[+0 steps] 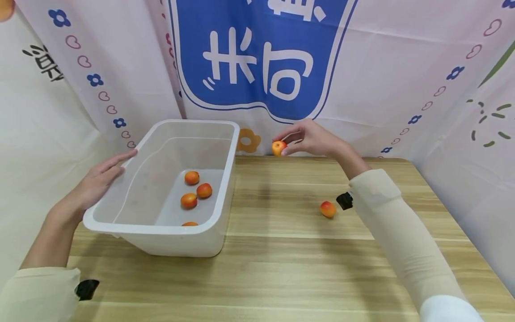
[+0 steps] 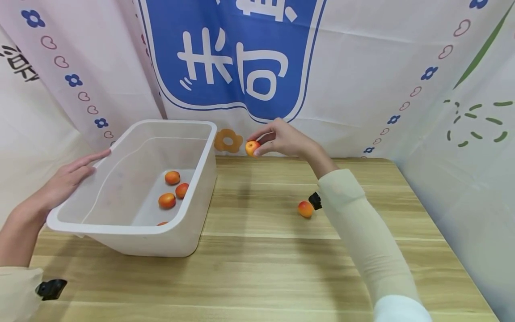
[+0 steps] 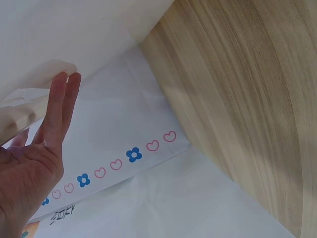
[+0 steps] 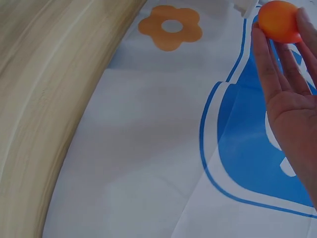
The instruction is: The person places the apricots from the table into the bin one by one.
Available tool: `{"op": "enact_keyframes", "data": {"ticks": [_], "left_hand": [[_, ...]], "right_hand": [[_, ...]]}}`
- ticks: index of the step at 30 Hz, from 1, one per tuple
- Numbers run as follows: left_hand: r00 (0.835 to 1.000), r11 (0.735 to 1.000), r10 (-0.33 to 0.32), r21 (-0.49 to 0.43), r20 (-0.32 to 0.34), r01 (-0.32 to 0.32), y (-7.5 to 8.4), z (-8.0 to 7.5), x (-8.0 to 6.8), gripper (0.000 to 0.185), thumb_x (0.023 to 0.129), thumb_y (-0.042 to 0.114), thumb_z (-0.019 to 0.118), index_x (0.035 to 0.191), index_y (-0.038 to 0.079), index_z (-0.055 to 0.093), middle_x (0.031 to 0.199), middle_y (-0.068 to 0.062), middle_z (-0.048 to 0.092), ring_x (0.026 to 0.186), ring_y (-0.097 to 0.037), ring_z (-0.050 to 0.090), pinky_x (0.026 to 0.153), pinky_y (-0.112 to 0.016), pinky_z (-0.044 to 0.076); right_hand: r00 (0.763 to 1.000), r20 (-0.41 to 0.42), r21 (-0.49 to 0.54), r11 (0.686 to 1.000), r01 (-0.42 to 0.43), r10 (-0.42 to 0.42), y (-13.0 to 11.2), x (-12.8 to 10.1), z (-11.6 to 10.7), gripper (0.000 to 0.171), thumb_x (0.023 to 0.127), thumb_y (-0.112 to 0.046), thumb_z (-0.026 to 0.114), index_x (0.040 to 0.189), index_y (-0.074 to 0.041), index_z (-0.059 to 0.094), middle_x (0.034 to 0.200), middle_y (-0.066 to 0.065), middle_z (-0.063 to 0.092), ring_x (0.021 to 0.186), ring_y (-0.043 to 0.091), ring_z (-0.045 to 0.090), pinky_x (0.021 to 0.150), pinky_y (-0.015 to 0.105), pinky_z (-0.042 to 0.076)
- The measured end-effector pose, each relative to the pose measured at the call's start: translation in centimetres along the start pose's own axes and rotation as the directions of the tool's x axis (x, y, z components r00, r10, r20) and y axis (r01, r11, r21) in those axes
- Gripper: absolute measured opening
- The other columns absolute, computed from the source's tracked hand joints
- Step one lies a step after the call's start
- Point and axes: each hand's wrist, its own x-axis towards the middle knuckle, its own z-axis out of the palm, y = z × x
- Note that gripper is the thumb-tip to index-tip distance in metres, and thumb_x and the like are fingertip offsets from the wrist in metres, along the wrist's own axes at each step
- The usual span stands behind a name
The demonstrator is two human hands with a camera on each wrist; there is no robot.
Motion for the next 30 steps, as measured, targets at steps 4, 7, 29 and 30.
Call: {"op": "enact_keyframes", "data": {"ticks": [4, 7, 29, 30], "left_hand": [[1.000, 1.000, -0.008, 0.017, 0.003, 0.008, 0.2, 0.0, 0.0, 0.049, 0.115, 0.028, 0.030, 0.163, 0.039, 0.030, 0.170, -0.021, 0.014, 0.097, 0.011, 0.061, 0.074, -0.019, 0.059], [1.000, 1.000, -0.010, 0.021, 0.006, 0.009, 0.2, 0.1, 0.0, 0.049, 0.115, 0.028, 0.030, 0.163, 0.039, 0.029, 0.168, -0.026, 0.013, 0.097, 0.011, 0.061, 0.074, -0.019, 0.060], [1.000, 1.000, -0.005, 0.019, -0.009, 0.005, -0.1, 0.0, 0.1, 0.049, 0.115, 0.028, 0.033, 0.162, 0.041, 0.032, 0.168, -0.021, 0.018, 0.095, 0.009, 0.062, 0.073, -0.018, 0.059], [1.000, 1.000, -0.007, 0.015, -0.007, 0.007, 0.0, 0.0, 0.0, 0.049, 0.115, 0.028, 0.033, 0.162, 0.041, 0.032, 0.169, -0.020, 0.018, 0.095, 0.009, 0.062, 0.073, -0.019, 0.059]], "right_hand": [[0.999, 0.013, 0.001, 0.999, 0.046, -0.046, -1.0, 0.9, 0.2, 0.038, 0.088, 0.003, 0.080, 0.125, 0.005, 0.071, 0.118, 0.017, 0.074, 0.109, 0.029, 0.072, 0.094, 0.033, 0.060], [0.997, 0.023, 0.002, 0.998, 0.068, -0.068, -1.9, 1.6, 0.4, 0.039, 0.089, 0.003, 0.079, 0.126, 0.007, 0.070, 0.119, 0.018, 0.073, 0.110, 0.031, 0.072, 0.094, 0.033, 0.060], [0.993, 0.052, 0.108, 0.989, 0.103, -0.109, -5.6, 6.2, 3.2, 0.038, 0.092, 0.000, 0.077, 0.129, 0.005, 0.069, 0.122, 0.016, 0.072, 0.110, 0.027, 0.071, 0.098, 0.034, 0.058], [0.992, 0.057, 0.105, 0.989, 0.104, -0.111, -5.8, 6.5, 3.4, 0.038, 0.092, -0.001, 0.077, 0.129, 0.005, 0.070, 0.120, 0.016, 0.073, 0.109, 0.026, 0.072, 0.098, 0.034, 0.058]]}}
